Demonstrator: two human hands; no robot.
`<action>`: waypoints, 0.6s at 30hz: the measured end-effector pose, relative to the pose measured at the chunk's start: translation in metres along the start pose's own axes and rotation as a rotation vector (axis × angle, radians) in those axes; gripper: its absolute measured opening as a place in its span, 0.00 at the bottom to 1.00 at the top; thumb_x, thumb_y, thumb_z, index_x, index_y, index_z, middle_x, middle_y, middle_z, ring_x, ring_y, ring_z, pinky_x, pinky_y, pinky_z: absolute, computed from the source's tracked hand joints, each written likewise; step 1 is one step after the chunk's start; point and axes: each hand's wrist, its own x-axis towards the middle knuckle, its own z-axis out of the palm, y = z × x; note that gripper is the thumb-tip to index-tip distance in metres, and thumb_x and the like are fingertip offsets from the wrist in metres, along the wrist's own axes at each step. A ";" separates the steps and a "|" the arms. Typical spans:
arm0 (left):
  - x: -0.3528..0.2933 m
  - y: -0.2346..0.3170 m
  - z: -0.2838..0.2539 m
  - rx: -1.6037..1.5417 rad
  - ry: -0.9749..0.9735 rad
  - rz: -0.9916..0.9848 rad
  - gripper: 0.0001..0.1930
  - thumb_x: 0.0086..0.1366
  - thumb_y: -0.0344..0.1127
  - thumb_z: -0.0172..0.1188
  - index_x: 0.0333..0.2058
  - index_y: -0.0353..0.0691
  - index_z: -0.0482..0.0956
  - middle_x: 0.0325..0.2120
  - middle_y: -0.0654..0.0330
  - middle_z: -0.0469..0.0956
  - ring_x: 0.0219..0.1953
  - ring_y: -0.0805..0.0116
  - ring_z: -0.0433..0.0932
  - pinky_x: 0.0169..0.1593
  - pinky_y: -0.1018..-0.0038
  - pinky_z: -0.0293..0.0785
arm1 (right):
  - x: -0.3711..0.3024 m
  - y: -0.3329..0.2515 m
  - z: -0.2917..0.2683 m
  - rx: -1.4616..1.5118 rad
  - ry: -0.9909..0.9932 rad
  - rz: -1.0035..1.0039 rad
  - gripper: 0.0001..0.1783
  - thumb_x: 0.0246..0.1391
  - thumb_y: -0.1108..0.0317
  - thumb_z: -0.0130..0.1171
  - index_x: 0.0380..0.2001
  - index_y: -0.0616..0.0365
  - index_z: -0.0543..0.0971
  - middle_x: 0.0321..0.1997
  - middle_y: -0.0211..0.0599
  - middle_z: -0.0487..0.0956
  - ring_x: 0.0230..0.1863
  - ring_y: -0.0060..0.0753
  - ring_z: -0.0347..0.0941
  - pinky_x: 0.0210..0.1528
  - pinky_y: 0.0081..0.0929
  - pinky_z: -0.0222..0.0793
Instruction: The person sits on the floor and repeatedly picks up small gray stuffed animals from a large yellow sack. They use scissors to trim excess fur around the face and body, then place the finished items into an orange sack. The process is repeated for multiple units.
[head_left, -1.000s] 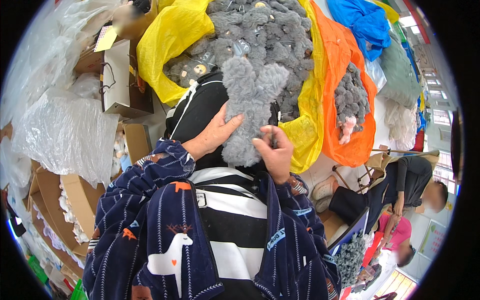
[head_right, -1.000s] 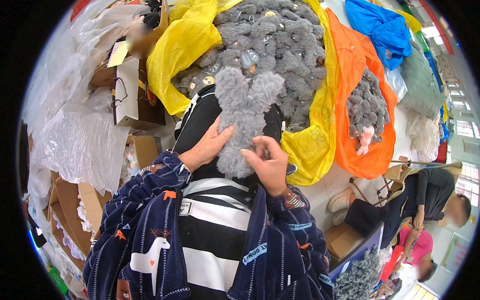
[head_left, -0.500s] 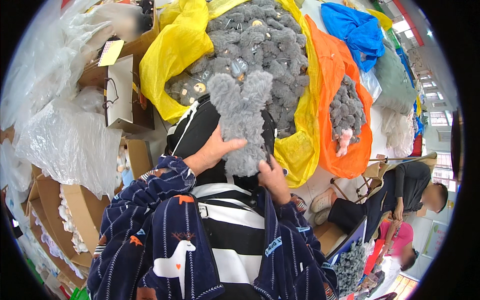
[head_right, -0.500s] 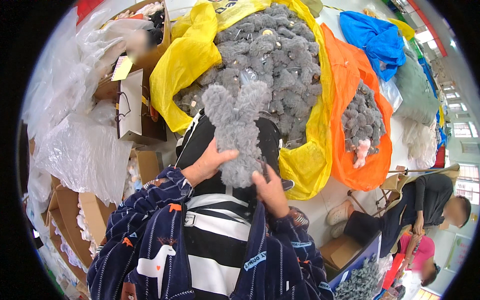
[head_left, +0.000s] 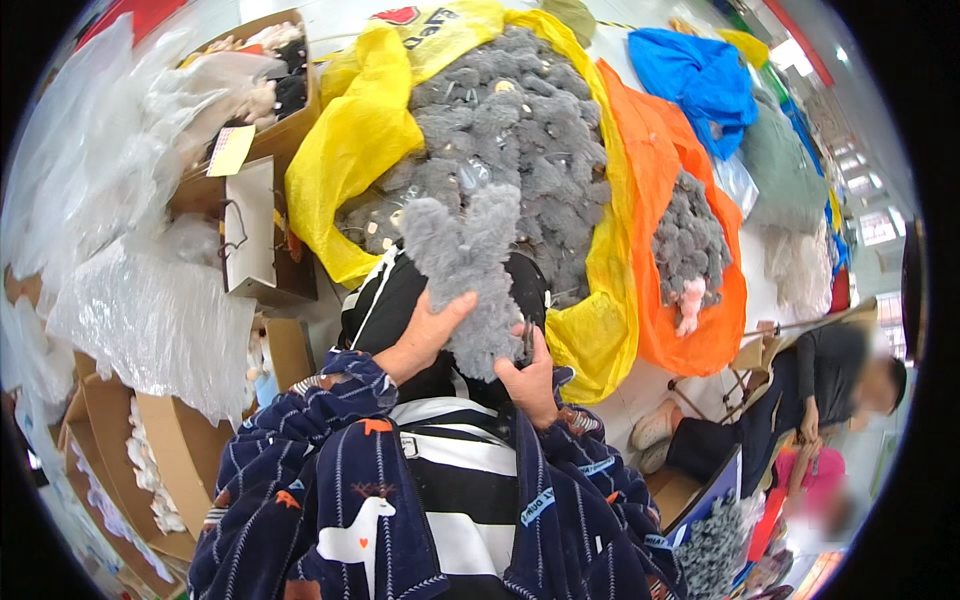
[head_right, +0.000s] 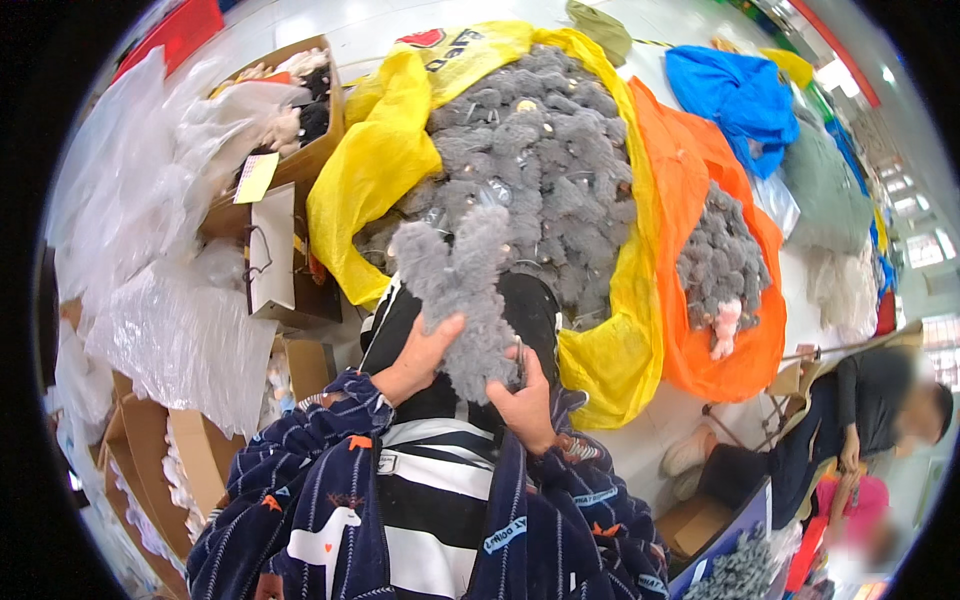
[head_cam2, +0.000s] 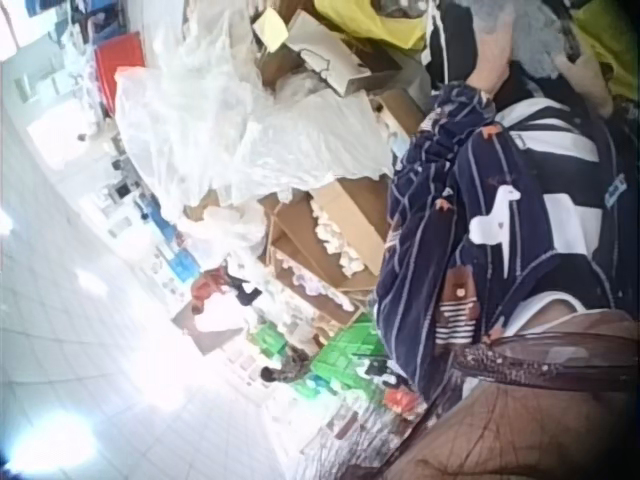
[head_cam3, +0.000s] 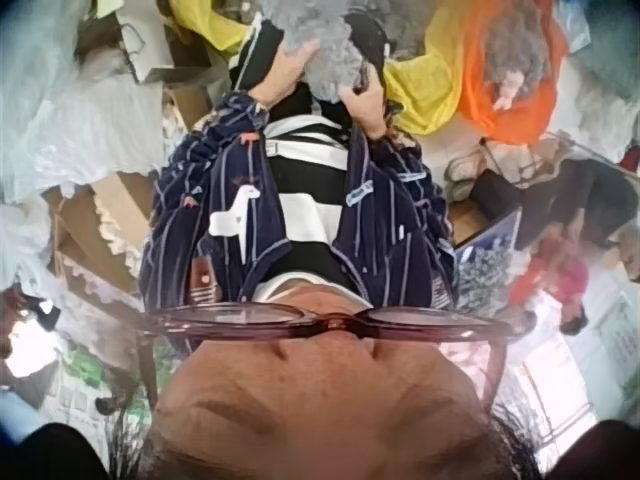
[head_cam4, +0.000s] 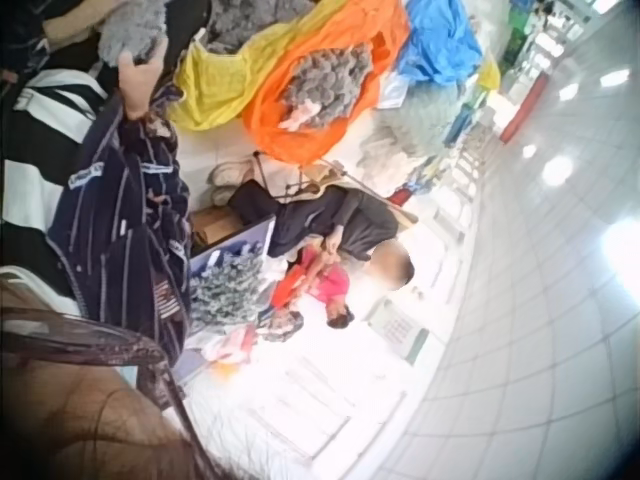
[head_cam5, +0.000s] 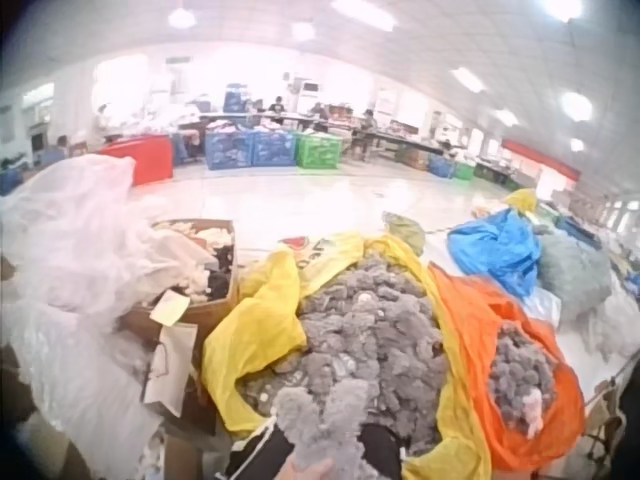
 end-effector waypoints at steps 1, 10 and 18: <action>0.000 0.005 0.001 0.034 0.035 -0.049 0.20 0.57 0.37 0.54 0.47 0.36 0.66 0.41 0.60 0.72 0.42 0.70 0.72 0.46 0.71 0.68 | 0.000 -0.005 0.001 0.001 -0.031 0.000 0.21 0.36 0.73 0.56 0.39 0.62 0.67 0.34 0.31 0.69 0.37 0.20 0.64 0.42 0.19 0.61; 0.017 0.013 0.011 -0.116 0.047 -0.301 0.20 0.62 0.45 0.44 0.46 0.36 0.68 0.40 0.57 0.73 0.43 0.65 0.73 0.47 0.68 0.68 | 0.005 -0.001 -0.014 0.087 -0.110 -0.079 0.20 0.38 0.71 0.57 0.39 0.62 0.69 0.37 0.33 0.71 0.40 0.21 0.65 0.45 0.18 0.61; 0.021 0.011 0.009 -0.138 -0.039 -0.317 0.19 0.59 0.36 0.51 0.48 0.34 0.66 0.42 0.56 0.72 0.44 0.65 0.73 0.48 0.70 0.69 | 0.016 0.012 -0.024 0.224 -0.028 0.077 0.20 0.40 0.72 0.55 0.41 0.61 0.68 0.34 0.30 0.69 0.35 0.17 0.64 0.39 0.16 0.61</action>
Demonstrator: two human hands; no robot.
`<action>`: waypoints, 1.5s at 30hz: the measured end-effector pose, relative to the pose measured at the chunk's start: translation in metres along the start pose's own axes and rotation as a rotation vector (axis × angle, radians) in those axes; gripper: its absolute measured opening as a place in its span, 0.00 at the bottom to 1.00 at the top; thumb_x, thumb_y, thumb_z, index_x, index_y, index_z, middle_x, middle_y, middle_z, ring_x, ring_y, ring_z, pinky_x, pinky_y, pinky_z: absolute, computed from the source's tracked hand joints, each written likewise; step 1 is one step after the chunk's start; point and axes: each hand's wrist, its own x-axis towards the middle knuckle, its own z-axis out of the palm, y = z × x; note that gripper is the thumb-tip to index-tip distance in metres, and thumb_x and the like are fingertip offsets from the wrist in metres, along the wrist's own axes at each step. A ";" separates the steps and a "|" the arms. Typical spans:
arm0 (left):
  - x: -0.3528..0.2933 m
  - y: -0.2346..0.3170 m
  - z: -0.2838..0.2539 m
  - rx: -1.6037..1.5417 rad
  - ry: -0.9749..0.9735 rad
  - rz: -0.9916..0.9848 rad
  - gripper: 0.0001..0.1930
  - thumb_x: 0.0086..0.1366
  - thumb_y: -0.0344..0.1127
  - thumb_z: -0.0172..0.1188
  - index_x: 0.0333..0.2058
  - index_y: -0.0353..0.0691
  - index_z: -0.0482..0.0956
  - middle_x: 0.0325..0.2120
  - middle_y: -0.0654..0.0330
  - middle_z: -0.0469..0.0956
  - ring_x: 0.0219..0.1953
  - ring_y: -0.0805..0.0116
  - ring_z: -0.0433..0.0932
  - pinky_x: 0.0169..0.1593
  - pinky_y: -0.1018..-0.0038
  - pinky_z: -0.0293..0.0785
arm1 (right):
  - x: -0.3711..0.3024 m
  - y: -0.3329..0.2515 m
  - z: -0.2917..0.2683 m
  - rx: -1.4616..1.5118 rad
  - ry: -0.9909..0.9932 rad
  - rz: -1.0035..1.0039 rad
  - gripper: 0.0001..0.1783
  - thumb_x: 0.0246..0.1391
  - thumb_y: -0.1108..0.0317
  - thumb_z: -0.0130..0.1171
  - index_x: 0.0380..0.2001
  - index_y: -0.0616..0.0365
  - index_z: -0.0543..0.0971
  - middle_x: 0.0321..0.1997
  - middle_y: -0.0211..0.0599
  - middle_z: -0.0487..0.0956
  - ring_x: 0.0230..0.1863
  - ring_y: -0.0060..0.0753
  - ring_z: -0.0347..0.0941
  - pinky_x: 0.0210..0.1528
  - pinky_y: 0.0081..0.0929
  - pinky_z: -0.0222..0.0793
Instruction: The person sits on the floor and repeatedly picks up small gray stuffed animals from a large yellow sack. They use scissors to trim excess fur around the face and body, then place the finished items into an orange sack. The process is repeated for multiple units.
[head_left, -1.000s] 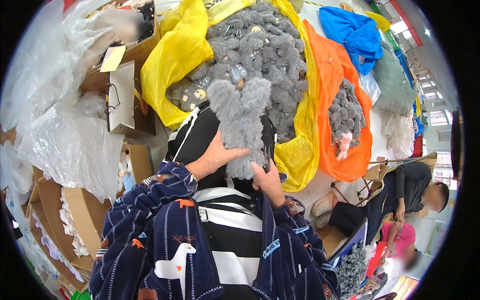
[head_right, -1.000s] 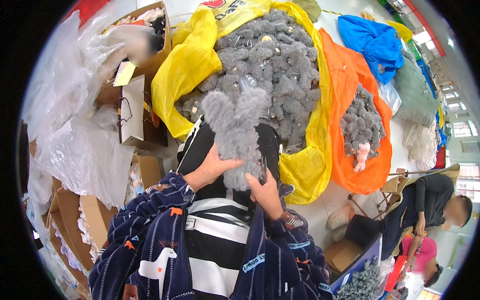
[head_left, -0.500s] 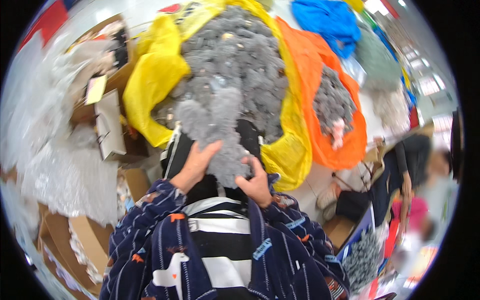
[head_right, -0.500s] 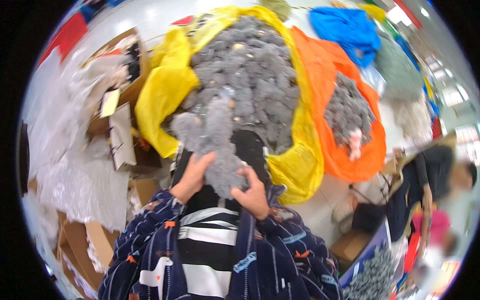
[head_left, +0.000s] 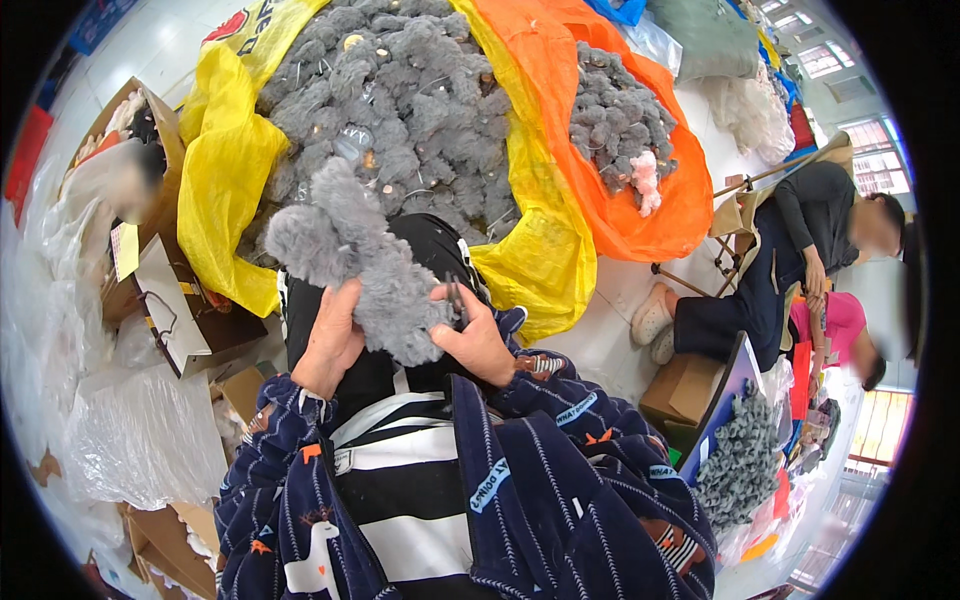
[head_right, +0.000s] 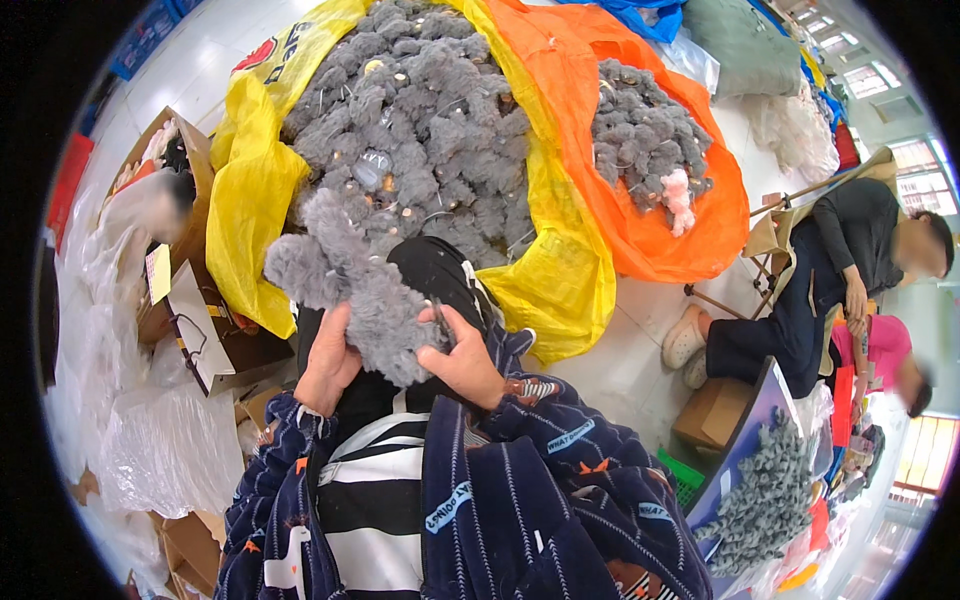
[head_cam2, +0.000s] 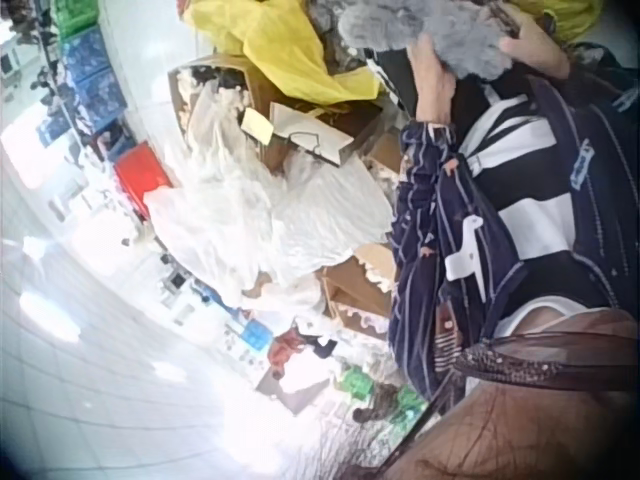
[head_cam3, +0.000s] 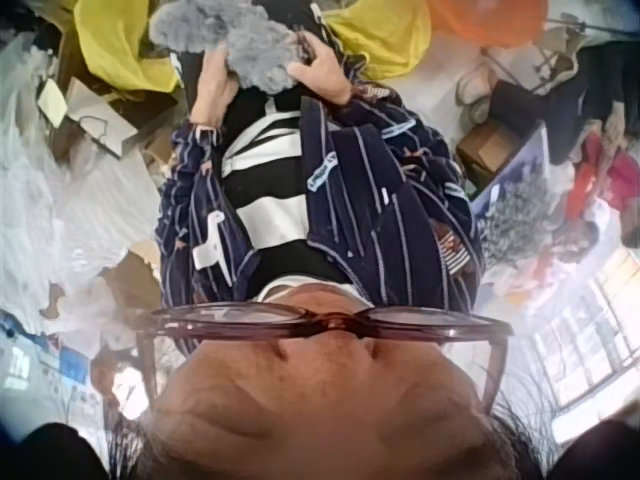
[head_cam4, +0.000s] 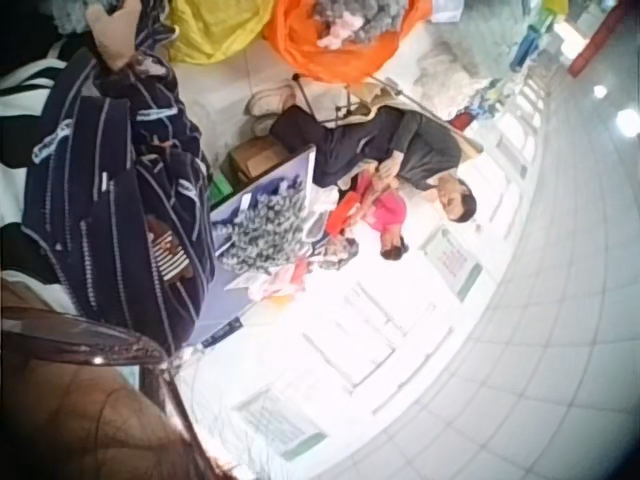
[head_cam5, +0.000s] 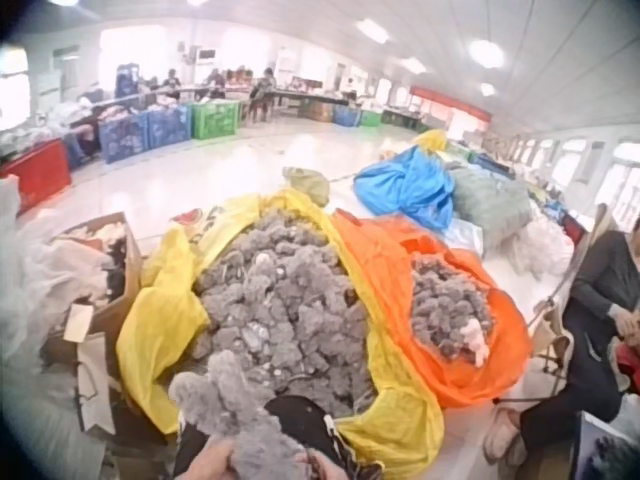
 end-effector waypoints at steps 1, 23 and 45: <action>0.002 0.001 0.001 0.029 -0.032 -0.056 0.20 0.57 0.34 0.53 0.48 0.34 0.65 0.42 0.56 0.72 0.44 0.65 0.72 0.48 0.70 0.69 | 0.001 0.003 -0.002 0.028 0.013 0.035 0.21 0.40 0.72 0.55 0.42 0.60 0.67 0.32 0.29 0.69 0.32 0.17 0.64 0.36 0.16 0.62; 0.045 0.031 -0.007 -0.012 -0.311 -0.226 0.25 0.60 0.43 0.52 0.53 0.39 0.58 0.44 0.51 0.69 0.47 0.60 0.70 0.50 0.65 0.66 | 0.208 0.104 -0.105 -0.242 0.321 0.226 0.19 0.49 0.54 0.53 0.33 0.62 0.76 0.27 0.33 0.79 0.23 0.18 0.70 0.20 0.17 0.66; 0.043 0.053 -0.018 -0.155 -0.373 -0.314 0.25 0.63 0.40 0.48 0.57 0.41 0.53 0.52 0.52 0.62 0.53 0.63 0.64 0.54 0.68 0.60 | 0.291 0.127 -0.025 -0.014 0.490 0.287 0.16 0.35 0.66 0.60 0.28 0.66 0.74 0.20 0.34 0.73 0.17 0.26 0.69 0.20 0.23 0.64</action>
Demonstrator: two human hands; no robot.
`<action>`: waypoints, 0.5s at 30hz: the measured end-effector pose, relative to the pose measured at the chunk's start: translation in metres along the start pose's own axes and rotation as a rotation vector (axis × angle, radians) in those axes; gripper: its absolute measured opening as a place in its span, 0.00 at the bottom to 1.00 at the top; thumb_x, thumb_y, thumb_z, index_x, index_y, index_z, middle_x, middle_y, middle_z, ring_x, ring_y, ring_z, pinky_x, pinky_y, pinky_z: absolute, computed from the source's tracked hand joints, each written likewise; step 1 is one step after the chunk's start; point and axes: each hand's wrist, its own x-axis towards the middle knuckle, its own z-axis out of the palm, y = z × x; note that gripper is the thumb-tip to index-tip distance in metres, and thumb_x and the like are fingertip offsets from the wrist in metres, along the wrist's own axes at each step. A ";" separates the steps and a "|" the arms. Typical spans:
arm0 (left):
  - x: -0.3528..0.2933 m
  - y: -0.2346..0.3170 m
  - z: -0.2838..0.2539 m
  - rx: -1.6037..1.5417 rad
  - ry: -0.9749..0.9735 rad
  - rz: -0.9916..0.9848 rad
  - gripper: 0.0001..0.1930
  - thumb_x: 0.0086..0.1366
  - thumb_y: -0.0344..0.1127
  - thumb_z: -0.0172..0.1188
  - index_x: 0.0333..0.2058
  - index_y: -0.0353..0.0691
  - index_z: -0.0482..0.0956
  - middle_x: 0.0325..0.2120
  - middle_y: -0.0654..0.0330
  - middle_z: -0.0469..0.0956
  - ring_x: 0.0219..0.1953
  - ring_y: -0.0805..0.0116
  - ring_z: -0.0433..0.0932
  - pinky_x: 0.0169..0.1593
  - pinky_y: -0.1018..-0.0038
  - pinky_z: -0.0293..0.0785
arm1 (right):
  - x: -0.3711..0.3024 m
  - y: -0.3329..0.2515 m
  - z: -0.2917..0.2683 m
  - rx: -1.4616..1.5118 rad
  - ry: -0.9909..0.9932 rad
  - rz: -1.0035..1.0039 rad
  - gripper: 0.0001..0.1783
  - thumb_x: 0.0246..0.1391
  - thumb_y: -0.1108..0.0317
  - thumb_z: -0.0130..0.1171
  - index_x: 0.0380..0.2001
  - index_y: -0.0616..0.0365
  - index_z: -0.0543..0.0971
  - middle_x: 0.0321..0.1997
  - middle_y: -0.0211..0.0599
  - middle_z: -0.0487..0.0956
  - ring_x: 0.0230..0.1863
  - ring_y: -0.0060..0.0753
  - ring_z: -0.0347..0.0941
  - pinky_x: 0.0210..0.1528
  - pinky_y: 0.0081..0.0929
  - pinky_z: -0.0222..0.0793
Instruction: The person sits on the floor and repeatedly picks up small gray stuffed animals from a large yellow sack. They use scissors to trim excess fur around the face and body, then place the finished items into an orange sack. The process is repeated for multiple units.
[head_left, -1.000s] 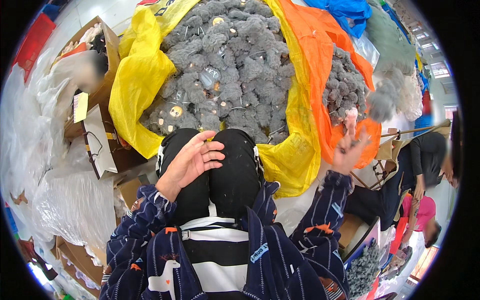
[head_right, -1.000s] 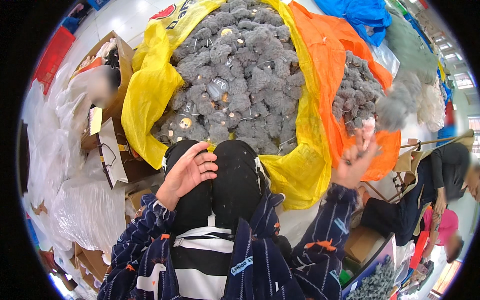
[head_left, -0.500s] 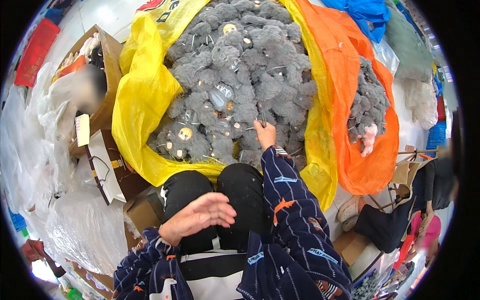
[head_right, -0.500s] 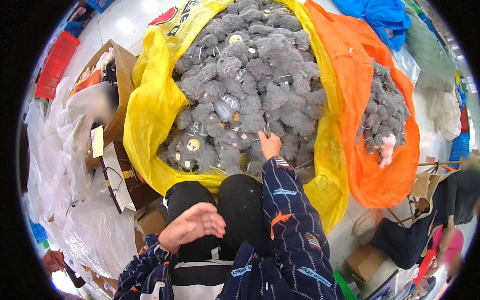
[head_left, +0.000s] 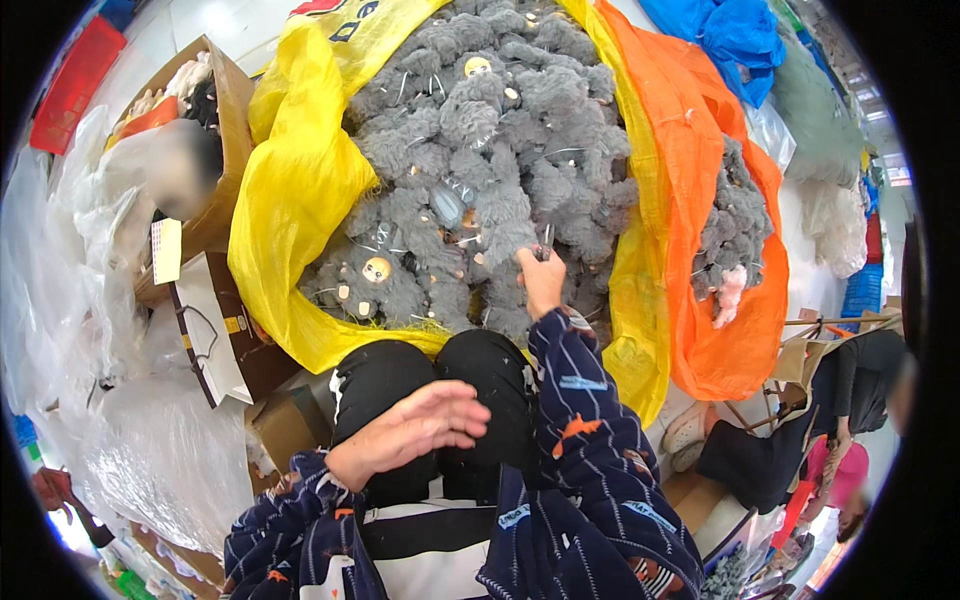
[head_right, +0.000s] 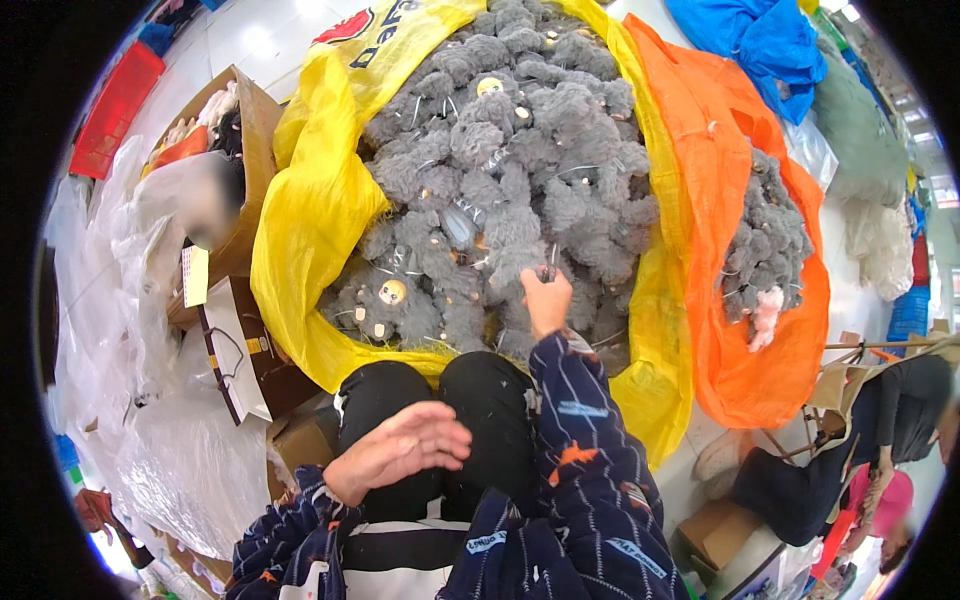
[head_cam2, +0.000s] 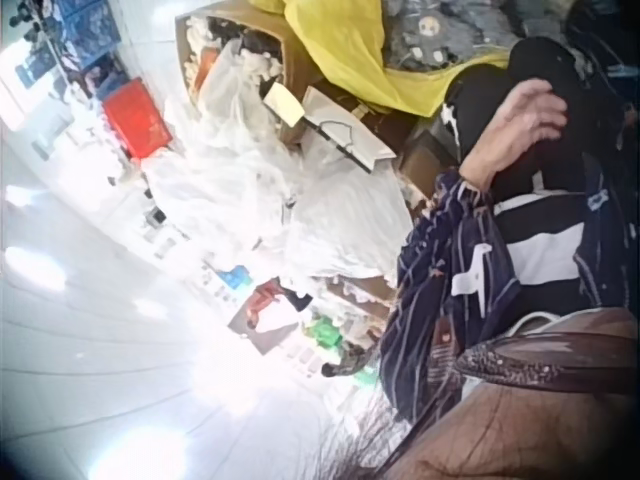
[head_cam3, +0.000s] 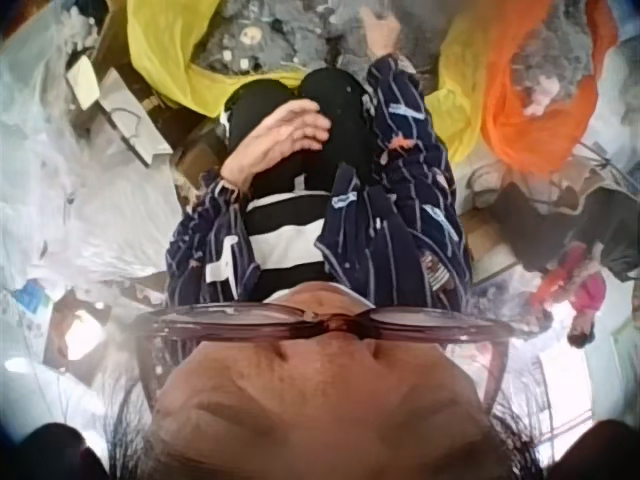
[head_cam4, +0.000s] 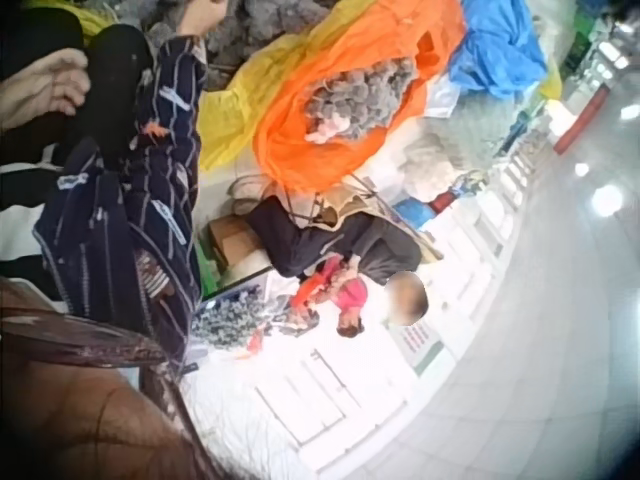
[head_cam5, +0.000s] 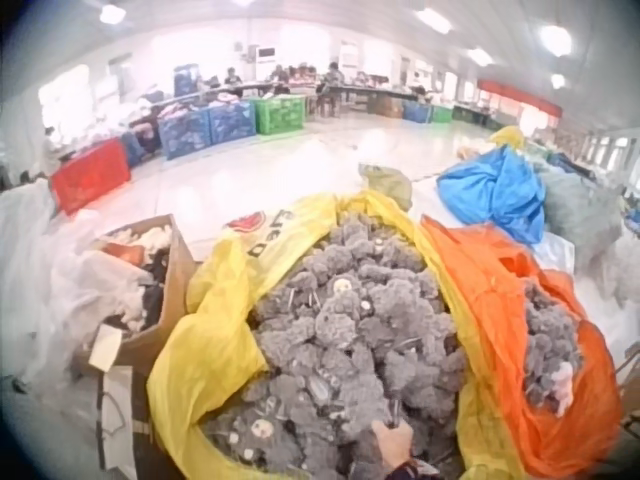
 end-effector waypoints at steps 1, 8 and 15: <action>0.002 -0.003 0.002 0.045 0.035 0.029 0.25 0.63 0.39 0.47 0.57 0.41 0.53 0.53 0.53 0.61 0.54 0.64 0.62 0.55 0.68 0.59 | -0.021 -0.018 -0.010 0.108 -0.032 -0.031 0.13 0.38 0.70 0.59 0.29 0.65 0.73 0.20 0.26 0.70 0.14 0.15 0.62 0.15 0.15 0.58; 0.005 -0.031 0.008 0.239 0.268 0.255 0.32 0.63 0.51 0.44 0.60 0.40 0.47 0.56 0.54 0.55 0.57 0.64 0.57 0.56 0.68 0.56 | -0.183 -0.100 -0.110 0.497 -0.563 0.438 0.05 0.47 0.68 0.52 0.30 0.53 0.70 0.15 0.17 0.58 0.14 0.12 0.50 0.18 0.14 0.49; -0.021 -0.044 0.016 0.428 0.098 0.337 0.41 0.48 0.43 0.65 0.57 0.37 0.53 0.50 0.58 0.65 0.52 0.67 0.64 0.55 0.71 0.59 | -0.250 -0.039 -0.117 0.341 -0.660 0.457 0.09 0.51 0.62 0.51 0.32 0.55 0.72 0.19 0.20 0.65 0.12 0.12 0.52 0.16 0.13 0.51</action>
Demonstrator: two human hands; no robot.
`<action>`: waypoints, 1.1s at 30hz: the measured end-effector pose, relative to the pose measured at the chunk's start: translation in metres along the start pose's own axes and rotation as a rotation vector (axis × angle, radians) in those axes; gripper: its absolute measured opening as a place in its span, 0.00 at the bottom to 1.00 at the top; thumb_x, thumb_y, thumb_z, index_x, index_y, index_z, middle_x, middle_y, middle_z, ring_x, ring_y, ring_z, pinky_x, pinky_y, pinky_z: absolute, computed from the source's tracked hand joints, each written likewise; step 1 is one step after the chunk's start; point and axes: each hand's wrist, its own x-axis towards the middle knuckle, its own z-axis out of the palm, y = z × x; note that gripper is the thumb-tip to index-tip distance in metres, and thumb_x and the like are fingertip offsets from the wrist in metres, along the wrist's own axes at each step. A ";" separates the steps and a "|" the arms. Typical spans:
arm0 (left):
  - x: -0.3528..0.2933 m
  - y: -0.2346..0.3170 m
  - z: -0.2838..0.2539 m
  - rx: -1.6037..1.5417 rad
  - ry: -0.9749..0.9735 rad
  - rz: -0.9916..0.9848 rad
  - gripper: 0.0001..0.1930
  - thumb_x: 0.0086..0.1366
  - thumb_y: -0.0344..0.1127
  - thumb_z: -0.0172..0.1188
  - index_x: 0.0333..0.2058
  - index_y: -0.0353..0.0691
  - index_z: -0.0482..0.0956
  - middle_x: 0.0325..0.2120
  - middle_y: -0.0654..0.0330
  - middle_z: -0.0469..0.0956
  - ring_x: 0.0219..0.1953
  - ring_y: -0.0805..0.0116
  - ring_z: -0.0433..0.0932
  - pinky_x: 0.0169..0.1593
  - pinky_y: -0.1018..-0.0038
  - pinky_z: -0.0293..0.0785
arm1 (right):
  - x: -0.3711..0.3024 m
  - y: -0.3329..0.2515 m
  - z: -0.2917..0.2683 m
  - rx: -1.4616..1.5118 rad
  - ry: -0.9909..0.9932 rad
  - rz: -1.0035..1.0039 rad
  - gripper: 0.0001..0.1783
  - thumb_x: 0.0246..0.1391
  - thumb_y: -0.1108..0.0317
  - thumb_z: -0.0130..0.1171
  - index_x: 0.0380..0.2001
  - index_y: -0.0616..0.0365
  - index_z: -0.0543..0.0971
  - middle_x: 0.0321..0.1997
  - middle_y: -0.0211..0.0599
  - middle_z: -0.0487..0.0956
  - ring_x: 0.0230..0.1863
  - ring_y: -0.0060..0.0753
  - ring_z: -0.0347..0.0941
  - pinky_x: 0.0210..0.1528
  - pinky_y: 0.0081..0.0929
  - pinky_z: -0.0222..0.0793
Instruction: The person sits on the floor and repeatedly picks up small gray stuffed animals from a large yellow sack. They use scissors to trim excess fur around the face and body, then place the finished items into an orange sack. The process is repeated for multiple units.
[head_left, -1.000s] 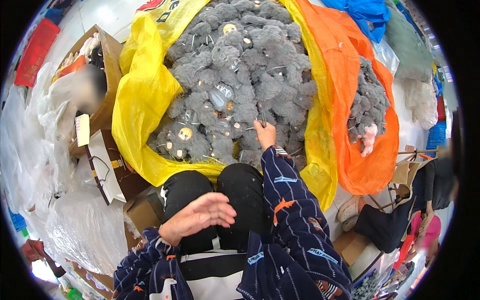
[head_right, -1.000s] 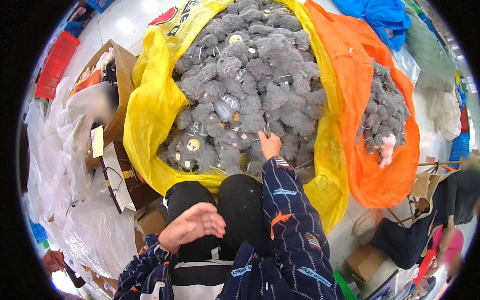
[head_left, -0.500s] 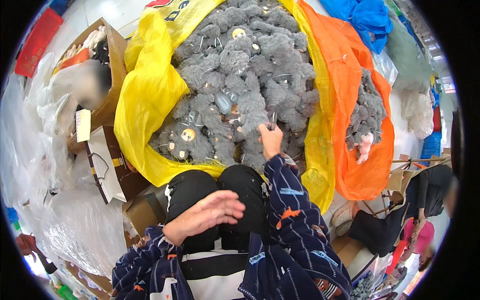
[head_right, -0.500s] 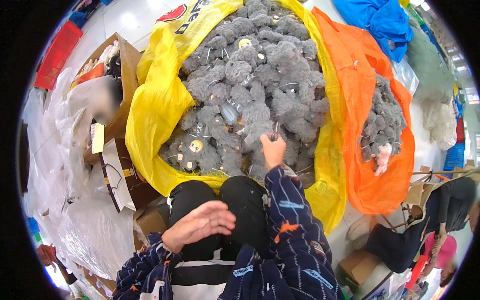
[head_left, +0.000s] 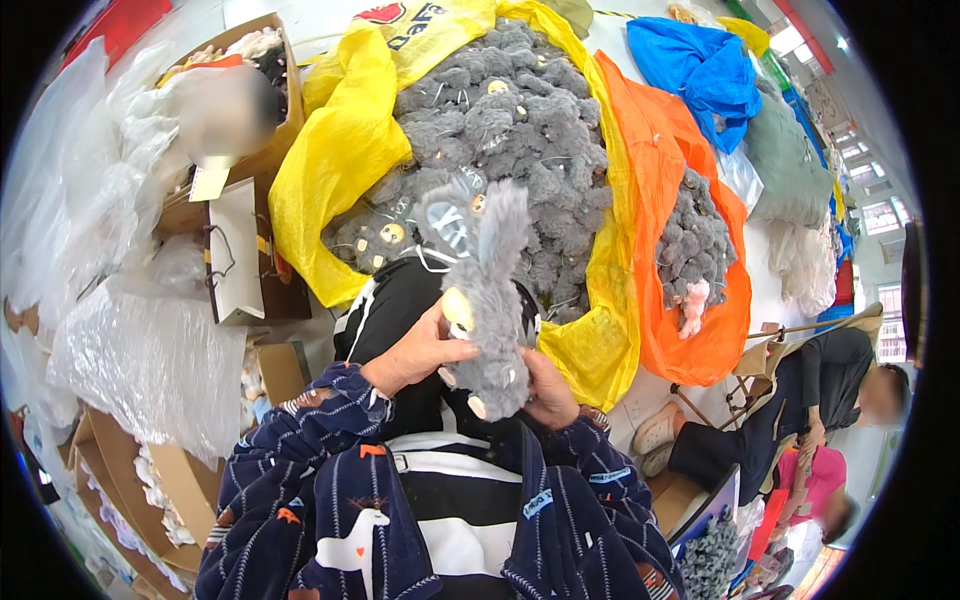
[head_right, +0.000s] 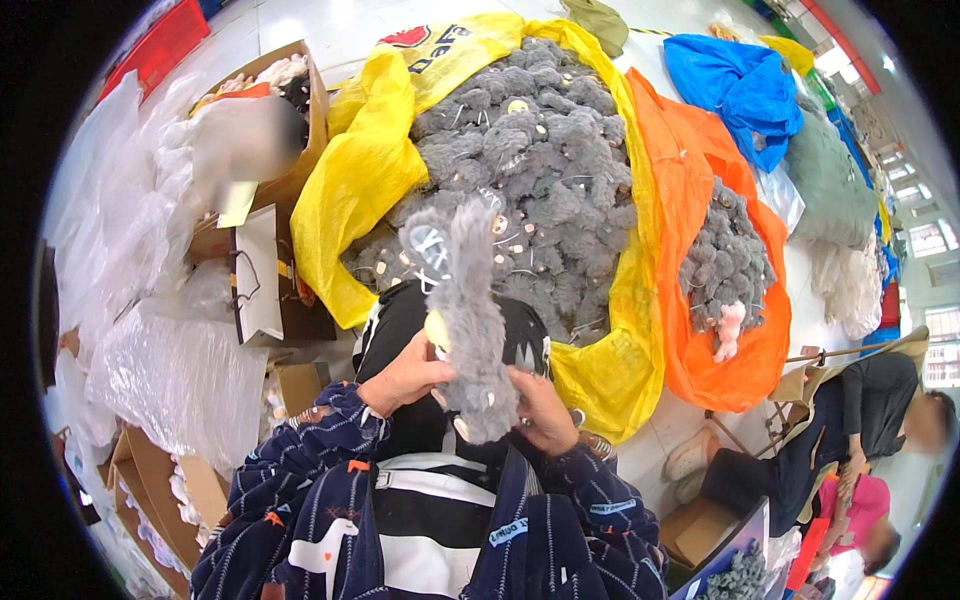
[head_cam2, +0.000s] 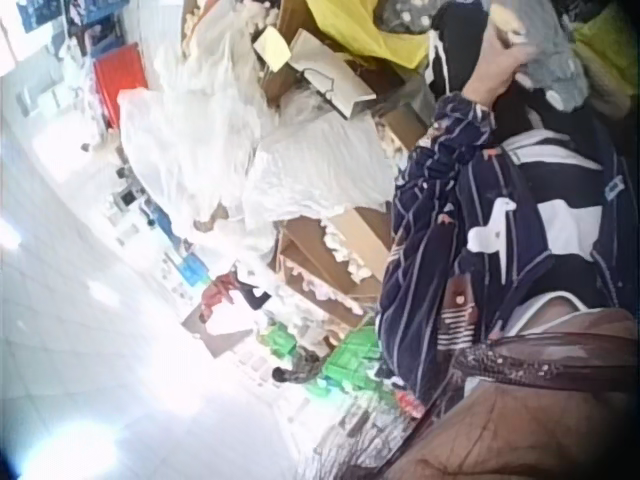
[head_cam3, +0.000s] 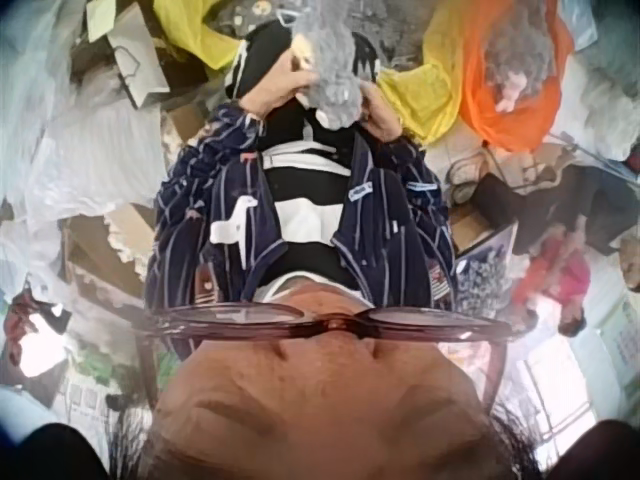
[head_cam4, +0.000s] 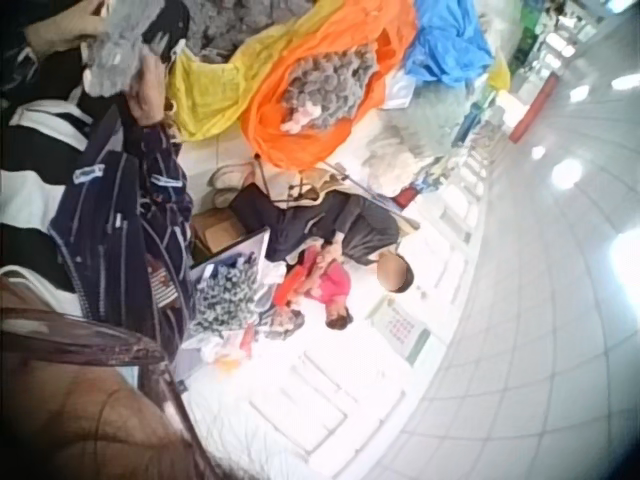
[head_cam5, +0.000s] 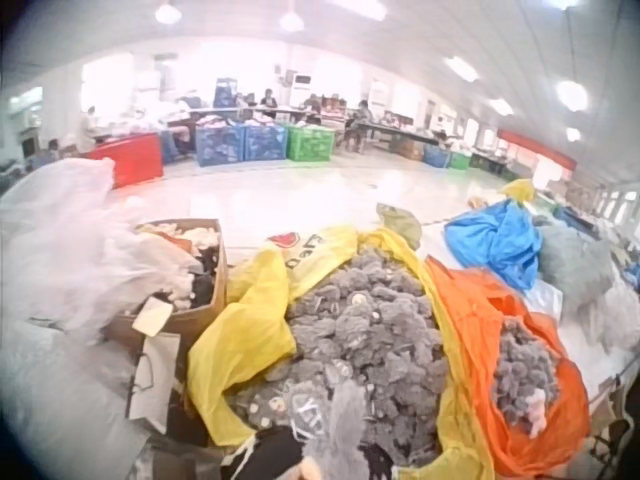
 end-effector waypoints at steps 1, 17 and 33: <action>-0.008 0.002 0.005 0.108 0.033 0.023 0.41 0.48 0.41 0.66 0.56 0.36 0.53 0.49 0.58 0.66 0.51 0.67 0.65 0.55 0.72 0.60 | 0.002 0.002 0.004 -0.146 0.113 -0.095 0.10 0.51 0.61 0.51 0.32 0.55 0.73 0.20 0.21 0.66 0.13 0.12 0.53 0.16 0.13 0.52; -0.033 0.002 0.029 0.085 0.308 -0.019 0.14 0.63 0.37 0.50 0.42 0.34 0.73 0.35 0.61 0.76 0.35 0.77 0.74 0.40 0.79 0.70 | -0.027 -0.007 0.041 -0.585 0.050 -0.520 0.13 0.49 0.69 0.57 0.37 0.65 0.74 0.31 0.27 0.75 0.30 0.15 0.68 0.33 0.15 0.64; -0.038 -0.027 0.027 0.352 -0.021 -0.026 0.35 0.49 0.39 0.66 0.52 0.32 0.59 0.44 0.58 0.69 0.45 0.72 0.68 0.51 0.75 0.63 | -0.021 -0.007 0.046 -0.716 0.292 -0.958 0.13 0.46 0.70 0.60 0.34 0.66 0.73 0.28 0.30 0.76 0.29 0.19 0.69 0.33 0.18 0.65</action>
